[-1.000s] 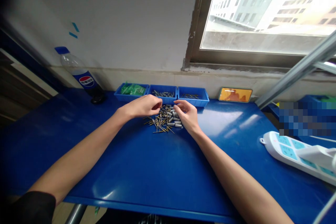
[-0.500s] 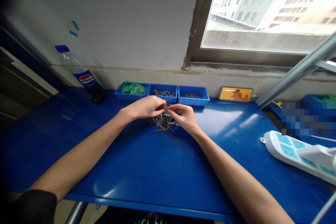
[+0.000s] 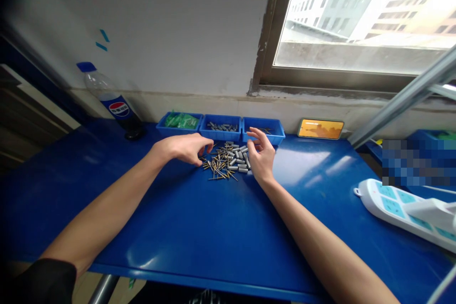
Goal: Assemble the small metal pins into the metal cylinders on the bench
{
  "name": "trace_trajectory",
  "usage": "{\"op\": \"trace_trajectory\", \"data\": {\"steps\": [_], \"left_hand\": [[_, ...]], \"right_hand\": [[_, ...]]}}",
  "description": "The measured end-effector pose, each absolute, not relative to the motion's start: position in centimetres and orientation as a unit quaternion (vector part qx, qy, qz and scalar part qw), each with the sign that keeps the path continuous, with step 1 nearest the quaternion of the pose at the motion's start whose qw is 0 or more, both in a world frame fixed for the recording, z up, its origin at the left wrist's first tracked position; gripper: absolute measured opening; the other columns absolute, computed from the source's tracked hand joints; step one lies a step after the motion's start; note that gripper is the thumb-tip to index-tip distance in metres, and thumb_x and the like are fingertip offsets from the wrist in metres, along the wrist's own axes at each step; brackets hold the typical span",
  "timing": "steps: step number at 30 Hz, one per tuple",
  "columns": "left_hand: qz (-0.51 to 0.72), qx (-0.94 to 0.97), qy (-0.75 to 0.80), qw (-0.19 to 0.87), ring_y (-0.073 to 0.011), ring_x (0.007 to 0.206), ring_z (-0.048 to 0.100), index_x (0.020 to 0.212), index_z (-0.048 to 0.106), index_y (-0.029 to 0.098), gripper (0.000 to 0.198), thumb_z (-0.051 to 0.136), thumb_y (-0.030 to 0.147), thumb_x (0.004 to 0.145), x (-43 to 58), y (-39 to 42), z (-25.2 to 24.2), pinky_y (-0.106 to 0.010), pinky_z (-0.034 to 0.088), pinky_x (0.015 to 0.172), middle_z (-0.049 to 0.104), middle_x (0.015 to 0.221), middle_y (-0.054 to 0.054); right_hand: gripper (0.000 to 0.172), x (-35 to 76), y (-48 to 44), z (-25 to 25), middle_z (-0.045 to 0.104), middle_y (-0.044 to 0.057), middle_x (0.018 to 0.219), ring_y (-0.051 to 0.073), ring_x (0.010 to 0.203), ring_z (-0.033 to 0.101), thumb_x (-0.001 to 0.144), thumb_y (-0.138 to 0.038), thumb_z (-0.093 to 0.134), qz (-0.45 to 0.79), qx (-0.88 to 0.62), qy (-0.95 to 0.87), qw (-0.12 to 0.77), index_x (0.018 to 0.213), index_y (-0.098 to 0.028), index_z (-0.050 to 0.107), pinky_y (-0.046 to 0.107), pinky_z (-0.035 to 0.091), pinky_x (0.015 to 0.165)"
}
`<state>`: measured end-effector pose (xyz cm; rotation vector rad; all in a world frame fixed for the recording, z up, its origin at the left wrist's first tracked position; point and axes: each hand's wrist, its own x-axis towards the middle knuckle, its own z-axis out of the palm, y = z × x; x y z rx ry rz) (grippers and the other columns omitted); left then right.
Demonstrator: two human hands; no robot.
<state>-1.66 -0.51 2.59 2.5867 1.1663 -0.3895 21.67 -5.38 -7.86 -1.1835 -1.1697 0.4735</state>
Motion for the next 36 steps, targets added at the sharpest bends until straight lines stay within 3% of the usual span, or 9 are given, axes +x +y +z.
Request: {"op": "trace_trajectory", "data": {"steps": [5, 12, 18, 22, 27, 32, 36], "left_hand": [[-0.126, 0.891, 0.411, 0.146, -0.0187, 0.072, 0.065, 0.104, 0.069, 0.021, 0.045, 0.066, 0.006, 0.061, -1.3, 0.0, 1.6, -0.025, 0.041, 0.055, 0.073, 0.091, -0.003], [-0.013, 0.909, 0.393, 0.139, -0.0171, 0.073, 0.067, 0.102, 0.074, 0.017, 0.041, 0.062, 0.002, 0.066, -1.6, 0.8, 0.9, -0.023, 0.045, 0.060, 0.075, 0.090, -0.005], [0.200, 0.883, 0.338, 0.255, -0.0163, 0.074, 0.071, 0.084, 0.076, 0.013, 0.014, 0.065, 0.012, 0.075, -0.4, 0.8, 1.0, -0.024, 0.054, 0.069, 0.077, 0.080, -0.005], [0.286, 0.830, 0.327, 0.351, -0.0183, 0.077, 0.075, 0.081, 0.074, 0.013, 0.010, 0.073, 0.021, 0.076, 0.2, 0.6, 1.0, -0.027, 0.059, 0.075, 0.079, 0.083, -0.007], [0.309, 0.793, 0.329, 0.409, -0.0191, 0.076, 0.076, 0.082, 0.073, 0.011, 0.017, 0.079, 0.025, 0.074, 0.6, 0.3, 0.6, -0.029, 0.061, 0.074, 0.079, 0.082, -0.010], [0.301, 0.798, 0.322, 0.411, -0.0193, 0.076, 0.076, 0.081, 0.074, 0.011, 0.019, 0.080, 0.027, 0.073, 0.8, 0.5, -0.2, -0.029, 0.061, 0.072, 0.079, 0.082, -0.010], [0.295, 0.805, 0.313, 0.409, -0.0190, 0.077, 0.076, 0.083, 0.074, 0.012, 0.017, 0.078, 0.026, 0.074, 1.0, 0.7, -0.9, -0.028, 0.060, 0.074, 0.079, 0.083, -0.009]], "right_hand": [[0.034, 21.6, -5.5, -7.8, 0.076, 0.009, 0.107, 0.021, 0.087, 0.069, 0.086, -0.030, 0.063, 0.220, -0.511, -0.531, 0.639, 0.118, -0.023, 0.070, 0.036, 0.056, 0.074], [0.029, 21.6, -5.4, -7.6, 0.076, 0.008, 0.101, 0.020, 0.078, 0.068, 0.085, -0.033, 0.066, 0.244, -0.509, -0.526, 0.637, 0.111, -0.021, 0.070, 0.033, 0.055, 0.068], [0.024, 21.5, -5.6, -7.4, 0.077, 0.005, 0.090, 0.019, 0.073, 0.069, 0.085, -0.034, 0.068, 0.283, -0.497, -0.532, 0.625, 0.104, -0.021, 0.071, 0.032, 0.054, 0.068], [0.028, 21.3, -5.8, -7.2, 0.078, 0.006, 0.095, 0.022, 0.088, 0.074, 0.084, -0.036, 0.073, 0.311, -0.469, -0.574, 0.595, 0.109, -0.022, 0.071, 0.035, 0.057, 0.079], [0.033, 21.1, -6.1, -6.9, 0.080, 0.008, 0.099, 0.025, 0.093, 0.076, 0.083, -0.041, 0.079, 0.346, -0.440, -0.610, 0.562, 0.110, -0.022, 0.072, 0.039, 0.059, 0.083], [0.030, 21.0, -5.9, -7.0, 0.080, 0.006, 0.090, 0.023, 0.082, 0.076, 0.074, -0.046, 0.085, 0.370, -0.441, -0.583, 0.574, 0.090, -0.021, 0.078, 0.036, 0.061, 0.077], [0.033, 21.2, -5.5, -7.4, 0.081, 0.006, 0.095, 0.023, 0.086, 0.076, 0.074, -0.046, 0.086, 0.402, -0.433, -0.562, 0.579, 0.095, -0.021, 0.080, 0.037, 0.062, 0.082]]}}
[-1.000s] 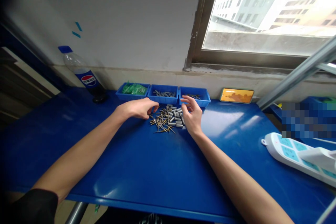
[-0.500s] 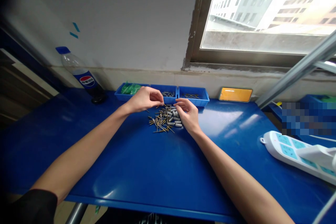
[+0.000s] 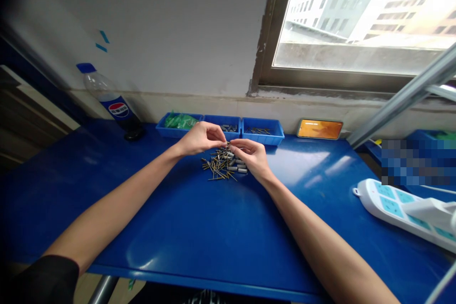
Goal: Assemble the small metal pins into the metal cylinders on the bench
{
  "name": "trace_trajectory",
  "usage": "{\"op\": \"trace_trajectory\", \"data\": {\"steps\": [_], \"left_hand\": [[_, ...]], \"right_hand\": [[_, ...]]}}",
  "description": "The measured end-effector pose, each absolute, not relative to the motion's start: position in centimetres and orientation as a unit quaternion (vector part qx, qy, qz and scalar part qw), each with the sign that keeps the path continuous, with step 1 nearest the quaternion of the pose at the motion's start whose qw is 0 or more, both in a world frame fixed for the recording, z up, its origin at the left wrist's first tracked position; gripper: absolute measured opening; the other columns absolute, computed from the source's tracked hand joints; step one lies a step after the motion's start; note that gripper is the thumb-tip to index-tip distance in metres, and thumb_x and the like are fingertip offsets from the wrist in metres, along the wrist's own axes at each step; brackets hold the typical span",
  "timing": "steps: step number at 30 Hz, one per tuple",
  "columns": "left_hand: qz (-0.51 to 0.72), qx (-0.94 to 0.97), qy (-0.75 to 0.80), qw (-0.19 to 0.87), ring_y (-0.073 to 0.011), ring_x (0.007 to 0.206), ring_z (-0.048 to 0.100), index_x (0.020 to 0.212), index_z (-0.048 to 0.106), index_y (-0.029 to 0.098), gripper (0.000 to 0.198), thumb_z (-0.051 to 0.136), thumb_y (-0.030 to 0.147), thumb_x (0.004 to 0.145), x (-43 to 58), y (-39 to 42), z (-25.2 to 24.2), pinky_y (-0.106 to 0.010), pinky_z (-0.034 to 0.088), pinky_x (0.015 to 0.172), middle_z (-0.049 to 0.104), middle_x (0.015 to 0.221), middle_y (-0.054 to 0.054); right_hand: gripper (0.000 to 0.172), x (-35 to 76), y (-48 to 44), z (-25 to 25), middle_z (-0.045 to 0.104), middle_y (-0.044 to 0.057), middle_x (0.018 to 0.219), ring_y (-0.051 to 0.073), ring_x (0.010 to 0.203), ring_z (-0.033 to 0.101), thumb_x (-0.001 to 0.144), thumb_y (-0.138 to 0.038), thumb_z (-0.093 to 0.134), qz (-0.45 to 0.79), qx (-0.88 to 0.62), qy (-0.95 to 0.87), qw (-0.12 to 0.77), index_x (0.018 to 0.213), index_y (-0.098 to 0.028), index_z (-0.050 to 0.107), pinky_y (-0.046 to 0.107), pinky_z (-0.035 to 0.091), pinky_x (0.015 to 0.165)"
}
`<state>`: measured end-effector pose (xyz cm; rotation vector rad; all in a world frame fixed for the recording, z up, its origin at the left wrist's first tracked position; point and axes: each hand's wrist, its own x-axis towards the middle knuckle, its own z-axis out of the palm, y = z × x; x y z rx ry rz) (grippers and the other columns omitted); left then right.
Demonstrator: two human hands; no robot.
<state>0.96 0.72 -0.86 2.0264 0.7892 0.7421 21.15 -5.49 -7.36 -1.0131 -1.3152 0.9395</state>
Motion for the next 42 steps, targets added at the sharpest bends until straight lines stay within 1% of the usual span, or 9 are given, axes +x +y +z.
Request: {"op": "trace_trajectory", "data": {"steps": [6, 9, 13, 17, 22, 27, 32, 39, 42], "left_hand": [[0.252, 0.835, 0.306, 0.382, -0.0182, 0.083, 0.075, 0.094, 0.074, 0.014, 0.019, 0.073, 0.026, 0.079, 0.6, 0.7, -0.4, -0.027, 0.058, 0.077, 0.079, 0.090, -0.008], [0.169, 0.883, 0.337, 0.280, -0.0176, 0.080, 0.073, 0.102, 0.074, 0.016, 0.022, 0.068, 0.022, 0.082, -0.6, 1.0, 0.6, -0.025, 0.055, 0.073, 0.078, 0.090, -0.007], [-0.007, 0.915, 0.381, 0.132, -0.0202, 0.082, 0.070, 0.095, 0.076, 0.018, 0.030, 0.068, 0.008, 0.068, -2.2, 1.2, 1.6, -0.024, 0.049, 0.067, 0.077, 0.093, -0.007], [-0.077, 0.894, 0.429, 0.099, -0.0192, 0.072, 0.067, 0.098, 0.075, 0.020, 0.044, 0.061, 0.000, 0.062, -2.3, 0.8, 1.5, -0.024, 0.040, 0.056, 0.076, 0.091, -0.006], [-0.054, 0.897, 0.426, 0.107, -0.0191, 0.067, 0.066, 0.091, 0.077, 0.020, 0.038, 0.059, -0.001, 0.064, -1.9, 0.7, 0.8, -0.025, 0.040, 0.056, 0.075, 0.084, -0.007], [-0.028, 0.905, 0.410, 0.107, -0.0182, 0.068, 0.066, 0.085, 0.078, 0.018, 0.031, 0.060, 0.003, 0.066, -1.6, 0.7, 0.9, -0.025, 0.042, 0.058, 0.076, 0.082, -0.007], [0.095, 0.918, 0.351, 0.159, -0.0162, 0.067, 0.066, 0.080, 0.077, 0.016, 0.018, 0.063, 0.008, 0.072, -0.9, 0.4, 1.4, -0.024, 0.046, 0.060, 0.075, 0.076, -0.005], [0.250, 0.868, 0.308, 0.298, -0.0165, 0.074, 0.073, 0.083, 0.078, 0.014, 0.011, 0.069, 0.017, 0.077, 0.3, -0.1, 1.1, -0.024, 0.054, 0.069, 0.079, 0.081, -0.005], [0.284, 0.839, 0.311, 0.346, -0.0170, 0.075, 0.074, 0.083, 0.078, 0.013, 0.011, 0.073, 0.021, 0.077, 0.6, -0.1, 0.6, -0.025, 0.056, 0.070, 0.079, 0.082, -0.007]], "right_hand": [[0.033, 21.3, -5.5, -7.6, 0.081, 0.007, 0.094, 0.025, 0.085, 0.077, 0.074, -0.046, 0.085, 0.394, -0.456, -0.549, 0.579, 0.094, -0.021, 0.082, 0.040, 0.062, 0.083], [0.031, 21.5, -5.3, -7.8, 0.081, 0.008, 0.100, 0.026, 0.092, 0.076, 0.077, -0.044, 0.082, 0.342, -0.468, -0.521, 0.626, 0.097, -0.021, 0.080, 0.042, 0.061, 0.089], [0.041, 21.7, -5.1, -7.7, 0.078, 0.011, 0.117, 0.028, 0.108, 0.073, 0.079, -0.038, 0.077, 0.290, -0.487, -0.475, 0.673, 0.115, -0.020, 0.075, 0.046, 0.059, 0.094], [0.044, 21.7, -5.4, -7.3, 0.078, 0.011, 0.112, 0.025, 0.092, 0.074, 0.078, -0.034, 0.071, 0.304, -0.493, -0.461, 0.672, 0.120, -0.020, 0.070, 0.041, 0.060, 0.081], [0.037, 21.7, -5.6, -7.2, 0.079, 0.009, 0.102, 0.019, 0.073, 0.069, 0.079, -0.031, 0.065, 0.310, -0.492, -0.473, 0.662, 0.113, -0.020, 0.070, 0.035, 0.056, 0.069], [0.032, 21.9, -5.3, -7.7, 0.078, 0.007, 0.098, 0.018, 0.069, 0.067, 0.081, -0.031, 0.063, 0.314, -0.486, -0.489, 0.653, 0.110, -0.020, 0.069, 0.033, 0.054, 0.066], [0.025, 21.6, -5.6, -7.3, 0.078, 0.005, 0.090, 0.018, 0.068, 0.067, 0.082, -0.034, 0.064, 0.311, -0.483, -0.523, 0.630, 0.103, -0.022, 0.070, 0.034, 0.055, 0.068], [0.030, 21.2, -6.1, -6.8, 0.079, 0.006, 0.103, 0.024, 0.098, 0.073, 0.086, -0.038, 0.067, 0.324, -0.466, -0.585, 0.579, 0.112, -0.023, 0.071, 0.040, 0.056, 0.090], [0.034, 21.3, -6.2, -6.9, 0.079, 0.006, 0.104, 0.025, 0.101, 0.073, 0.088, -0.042, 0.069, 0.340, -0.451, -0.602, 0.564, 0.116, -0.024, 0.071, 0.040, 0.056, 0.092]]}}
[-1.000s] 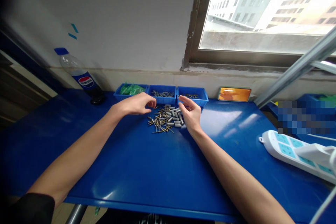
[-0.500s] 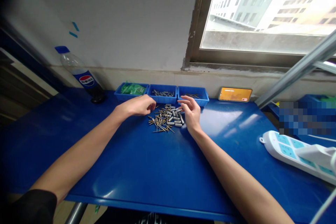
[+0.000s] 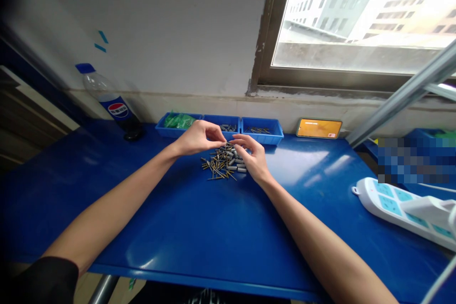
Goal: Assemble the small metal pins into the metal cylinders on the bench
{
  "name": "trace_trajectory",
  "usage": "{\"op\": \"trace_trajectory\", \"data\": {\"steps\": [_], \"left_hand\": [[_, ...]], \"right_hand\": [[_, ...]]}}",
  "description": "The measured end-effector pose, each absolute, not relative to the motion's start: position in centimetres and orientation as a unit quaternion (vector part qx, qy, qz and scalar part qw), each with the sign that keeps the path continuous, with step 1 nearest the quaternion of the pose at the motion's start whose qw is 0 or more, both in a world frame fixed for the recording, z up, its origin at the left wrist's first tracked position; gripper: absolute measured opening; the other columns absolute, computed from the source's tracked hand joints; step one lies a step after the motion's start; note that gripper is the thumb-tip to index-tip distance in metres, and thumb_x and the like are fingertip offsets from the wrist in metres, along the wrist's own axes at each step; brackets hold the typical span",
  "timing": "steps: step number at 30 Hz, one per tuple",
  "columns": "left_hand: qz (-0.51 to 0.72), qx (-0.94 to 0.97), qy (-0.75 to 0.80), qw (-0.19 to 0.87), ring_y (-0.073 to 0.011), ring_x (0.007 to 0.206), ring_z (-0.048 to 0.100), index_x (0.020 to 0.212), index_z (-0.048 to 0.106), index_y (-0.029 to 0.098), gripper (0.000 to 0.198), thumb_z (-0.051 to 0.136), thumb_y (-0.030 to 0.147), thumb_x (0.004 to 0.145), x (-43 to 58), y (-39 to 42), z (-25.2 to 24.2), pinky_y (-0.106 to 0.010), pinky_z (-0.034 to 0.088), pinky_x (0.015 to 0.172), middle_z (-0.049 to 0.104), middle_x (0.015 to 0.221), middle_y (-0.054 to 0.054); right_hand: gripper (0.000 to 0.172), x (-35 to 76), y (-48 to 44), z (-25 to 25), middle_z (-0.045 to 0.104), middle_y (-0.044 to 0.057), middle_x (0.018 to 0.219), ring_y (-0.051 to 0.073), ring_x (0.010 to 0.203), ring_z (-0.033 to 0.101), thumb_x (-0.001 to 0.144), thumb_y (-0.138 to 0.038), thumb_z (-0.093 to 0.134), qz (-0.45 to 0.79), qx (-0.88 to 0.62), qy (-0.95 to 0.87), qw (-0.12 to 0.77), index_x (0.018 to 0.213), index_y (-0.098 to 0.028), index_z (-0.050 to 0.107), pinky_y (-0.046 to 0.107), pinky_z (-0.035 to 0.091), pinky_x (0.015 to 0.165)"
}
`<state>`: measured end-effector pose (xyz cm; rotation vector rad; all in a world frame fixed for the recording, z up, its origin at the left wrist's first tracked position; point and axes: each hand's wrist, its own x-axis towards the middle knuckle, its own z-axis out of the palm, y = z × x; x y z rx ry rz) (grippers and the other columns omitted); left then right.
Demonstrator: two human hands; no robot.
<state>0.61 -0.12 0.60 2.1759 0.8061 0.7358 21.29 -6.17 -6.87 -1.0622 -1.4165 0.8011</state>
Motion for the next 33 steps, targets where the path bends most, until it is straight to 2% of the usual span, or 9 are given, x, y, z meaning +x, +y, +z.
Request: {"op": "trace_trajectory", "data": {"steps": [5, 11, 15, 18, 20, 24, 27, 33], "left_hand": [[0.299, 0.829, 0.313, 0.353, -0.0166, 0.073, 0.074, 0.081, 0.078, 0.012, 0.012, 0.075, 0.023, 0.076, 0.7, 0.4, -0.3, -0.024, 0.057, 0.068, 0.079, 0.081, -0.008], [0.285, 0.847, 0.329, 0.307, -0.0161, 0.070, 0.073, 0.080, 0.078, 0.013, 0.008, 0.074, 0.019, 0.075, 0.7, 0.7, -0.8, -0.022, 0.054, 0.064, 0.078, 0.077, -0.005], [0.239, 0.876, 0.346, 0.236, -0.0170, 0.074, 0.074, 0.086, 0.079, 0.015, 0.010, 0.072, 0.017, 0.079, 0.7, 0.5, -0.8, -0.024, 0.055, 0.069, 0.079, 0.082, -0.005], [0.181, 0.894, 0.389, 0.130, -0.0222, 0.090, 0.076, 0.101, 0.080, 0.017, 0.021, 0.071, 0.019, 0.083, 0.6, 0.4, -1.0, -0.029, 0.057, 0.082, 0.080, 0.097, -0.008], [0.135, 0.896, 0.415, 0.081, -0.0261, 0.100, 0.075, 0.112, 0.079, 0.019, 0.028, 0.070, 0.021, 0.085, 0.5, 0.5, -1.1, -0.034, 0.057, 0.090, 0.080, 0.107, -0.010], [0.063, 0.899, 0.432, 0.034, -0.0295, 0.104, 0.075, 0.113, 0.080, 0.021, 0.029, 0.067, 0.019, 0.087, 0.5, 0.5, -1.5, -0.037, 0.057, 0.093, 0.079, 0.109, -0.011], [0.052, 0.903, 0.427, 0.021, -0.0289, 0.101, 0.075, 0.107, 0.081, 0.021, 0.027, 0.065, 0.016, 0.087, 0.6, 0.6, -1.8, -0.035, 0.057, 0.090, 0.080, 0.105, -0.011], [0.077, 0.904, 0.421, 0.024, -0.0268, 0.090, 0.075, 0.098, 0.079, 0.019, 0.030, 0.059, 0.005, 0.081, 0.6, 0.8, -2.3, -0.031, 0.055, 0.081, 0.079, 0.095, -0.012]], "right_hand": [[0.031, 21.4, -5.8, -7.4, 0.079, 0.006, 0.097, 0.024, 0.090, 0.074, 0.084, -0.045, 0.077, 0.343, -0.445, -0.599, 0.571, 0.105, -0.023, 0.076, 0.038, 0.058, 0.085], [0.030, 21.3, -5.4, -7.8, 0.079, 0.005, 0.091, 0.022, 0.083, 0.074, 0.077, -0.047, 0.083, 0.360, -0.445, -0.574, 0.586, 0.092, -0.022, 0.079, 0.036, 0.060, 0.080], [0.027, 21.1, -5.5, -7.6, 0.080, 0.005, 0.090, 0.022, 0.081, 0.075, 0.077, -0.045, 0.083, 0.364, -0.448, -0.564, 0.591, 0.090, -0.022, 0.080, 0.037, 0.061, 0.079], [0.028, 21.2, -5.4, -7.6, 0.080, 0.007, 0.095, 0.025, 0.089, 0.076, 0.078, -0.044, 0.082, 0.325, -0.461, -0.534, 0.630, 0.094, -0.022, 0.079, 0.041, 0.061, 0.088], [0.034, 21.3, -5.3, -7.6, 0.079, 0.009, 0.108, 0.027, 0.100, 0.075, 0.079, -0.043, 0.080, 0.293, -0.470, -0.508, 0.660, 0.106, -0.021, 0.077, 0.044, 0.059, 0.095], [0.053, 21.7, -5.1, -7.7, 0.070, 0.012, 0.134, 0.026, 0.105, 0.073, 0.083, -0.038, 0.074, 0.270, -0.488, -0.494, 0.667, 0.133, -0.023, 0.066, 0.047, 0.058, 0.099], [0.050, 21.8, -5.2, -7.7, 0.071, 0.012, 0.133, 0.025, 0.100, 0.073, 0.083, -0.035, 0.071, 0.271, -0.492, -0.499, 0.660, 0.131, -0.024, 0.065, 0.047, 0.058, 0.097], [0.036, 21.5, -5.4, -7.3, 0.077, 0.010, 0.113, 0.026, 0.098, 0.074, 0.080, -0.030, 0.068, 0.284, -0.491, -0.500, 0.655, 0.116, -0.022, 0.069, 0.045, 0.059, 0.090]]}}
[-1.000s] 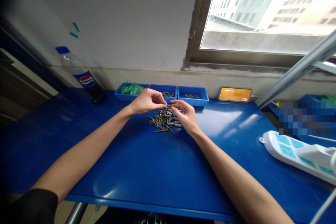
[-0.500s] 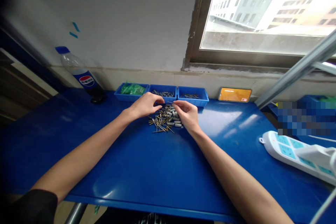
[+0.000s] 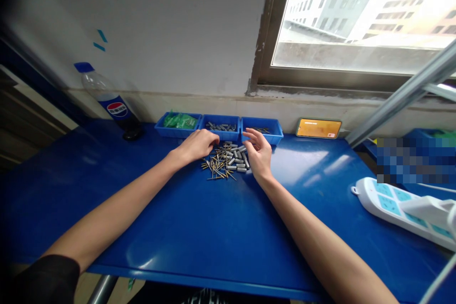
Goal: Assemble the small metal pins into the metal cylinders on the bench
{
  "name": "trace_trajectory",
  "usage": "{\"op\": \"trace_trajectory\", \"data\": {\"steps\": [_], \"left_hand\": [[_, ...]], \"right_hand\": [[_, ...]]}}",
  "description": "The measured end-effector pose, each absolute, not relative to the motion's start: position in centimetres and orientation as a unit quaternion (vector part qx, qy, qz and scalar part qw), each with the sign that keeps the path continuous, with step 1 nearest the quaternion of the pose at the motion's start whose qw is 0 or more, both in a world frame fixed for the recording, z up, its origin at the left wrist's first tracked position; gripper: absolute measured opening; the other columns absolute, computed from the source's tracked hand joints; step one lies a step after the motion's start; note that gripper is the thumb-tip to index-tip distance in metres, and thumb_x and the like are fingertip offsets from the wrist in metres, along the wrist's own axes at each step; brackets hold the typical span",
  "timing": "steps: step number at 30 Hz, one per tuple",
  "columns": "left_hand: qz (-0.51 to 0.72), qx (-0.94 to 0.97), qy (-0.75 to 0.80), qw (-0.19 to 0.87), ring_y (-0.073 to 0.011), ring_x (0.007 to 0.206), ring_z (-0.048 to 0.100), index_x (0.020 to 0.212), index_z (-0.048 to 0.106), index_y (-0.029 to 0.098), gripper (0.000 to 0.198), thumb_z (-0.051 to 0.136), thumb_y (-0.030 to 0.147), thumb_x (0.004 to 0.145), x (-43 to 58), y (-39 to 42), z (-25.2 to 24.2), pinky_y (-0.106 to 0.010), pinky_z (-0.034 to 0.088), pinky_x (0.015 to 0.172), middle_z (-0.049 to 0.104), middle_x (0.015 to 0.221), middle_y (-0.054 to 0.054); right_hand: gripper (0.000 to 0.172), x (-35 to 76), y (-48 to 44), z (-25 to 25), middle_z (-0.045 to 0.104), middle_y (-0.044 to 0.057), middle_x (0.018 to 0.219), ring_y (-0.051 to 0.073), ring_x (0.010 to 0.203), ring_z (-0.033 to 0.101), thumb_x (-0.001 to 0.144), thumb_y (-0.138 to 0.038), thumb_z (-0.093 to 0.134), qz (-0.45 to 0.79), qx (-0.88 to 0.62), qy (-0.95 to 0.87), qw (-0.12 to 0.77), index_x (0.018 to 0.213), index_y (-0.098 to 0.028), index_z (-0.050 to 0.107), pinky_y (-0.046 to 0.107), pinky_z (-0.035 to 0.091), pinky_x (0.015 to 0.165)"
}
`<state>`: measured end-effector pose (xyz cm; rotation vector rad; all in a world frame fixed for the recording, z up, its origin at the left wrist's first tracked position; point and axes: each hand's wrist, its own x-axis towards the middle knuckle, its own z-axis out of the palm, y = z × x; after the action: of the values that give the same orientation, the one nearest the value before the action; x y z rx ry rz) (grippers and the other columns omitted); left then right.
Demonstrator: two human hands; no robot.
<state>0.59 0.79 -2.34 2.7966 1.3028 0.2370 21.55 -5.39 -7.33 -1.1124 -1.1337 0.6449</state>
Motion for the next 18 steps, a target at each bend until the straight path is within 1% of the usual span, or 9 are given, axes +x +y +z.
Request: {"op": "trace_trajectory", "data": {"steps": [4, 10, 12, 16, 18], "left_hand": [[0.104, 0.904, 0.411, 0.053, -0.0247, 0.087, 0.074, 0.102, 0.078, 0.018, 0.037, 0.059, 0.001, 0.076, 0.3, 1.1, -2.5, -0.029, 0.054, 0.075, 0.078, 0.094, -0.010], [0.178, 0.902, 0.371, 0.132, -0.0179, 0.075, 0.072, 0.105, 0.080, 0.015, 0.034, 0.060, 0.004, 0.079, 0.4, 1.1, -1.7, -0.024, 0.053, 0.071, 0.078, 0.083, -0.007], [0.204, 0.900, 0.356, 0.150, -0.0173, 0.076, 0.072, 0.107, 0.080, 0.013, 0.035, 0.060, 0.004, 0.080, 0.6, 1.0, -1.4, -0.023, 0.053, 0.072, 0.079, 0.086, -0.008], [0.226, 0.896, 0.339, 0.179, -0.0173, 0.083, 0.074, 0.112, 0.079, 0.013, 0.038, 0.056, 0.002, 0.083, 0.8, 0.8, -1.1, -0.024, 0.055, 0.078, 0.080, 0.098, -0.009], [0.232, 0.892, 0.332, 0.201, -0.0164, 0.083, 0.074, 0.115, 0.077, 0.014, 0.039, 0.055, 0.002, 0.085, 0.9, 0.8, -1.2, -0.024, 0.055, 0.078, 0.080, 0.097, -0.007]], "right_hand": [[0.033, 21.5, -5.4, -7.2, 0.078, 0.010, 0.106, 0.026, 0.094, 0.074, 0.078, -0.028, 0.067, 0.294, -0.486, -0.499, 0.654, 0.110, -0.020, 0.071, 0.042, 0.060, 0.084], [0.030, 21.6, -5.3, -7.3, 0.079, 0.007, 0.099, 0.024, 0.084, 0.073, 0.078, -0.027, 0.065, 0.298, -0.488, -0.509, 0.643, 0.106, -0.020, 0.072, 0.039, 0.059, 0.078], [0.028, 21.6, -5.3, -7.4, 0.079, 0.007, 0.097, 0.023, 0.082, 0.073, 0.078, -0.026, 0.064, 0.299, -0.489, -0.514, 0.638, 0.105, -0.021, 0.072, 0.038, 0.059, 0.077], [0.029, 21.6, -5.4, -7.4, 0.079, 0.007, 0.097, 0.022, 0.080, 0.072, 0.077, -0.026, 0.064, 0.305, -0.489, -0.518, 0.633, 0.105, -0.021, 0.072, 0.037, 0.058, 0.076], [0.029, 21.7, -5.4, -7.3, 0.079, 0.007, 0.097, 0.022, 0.079, 0.072, 0.077, -0.027, 0.064, 0.306, -0.489, -0.518, 0.632, 0.104, -0.021, 0.072, 0.037, 0.058, 0.075]]}}
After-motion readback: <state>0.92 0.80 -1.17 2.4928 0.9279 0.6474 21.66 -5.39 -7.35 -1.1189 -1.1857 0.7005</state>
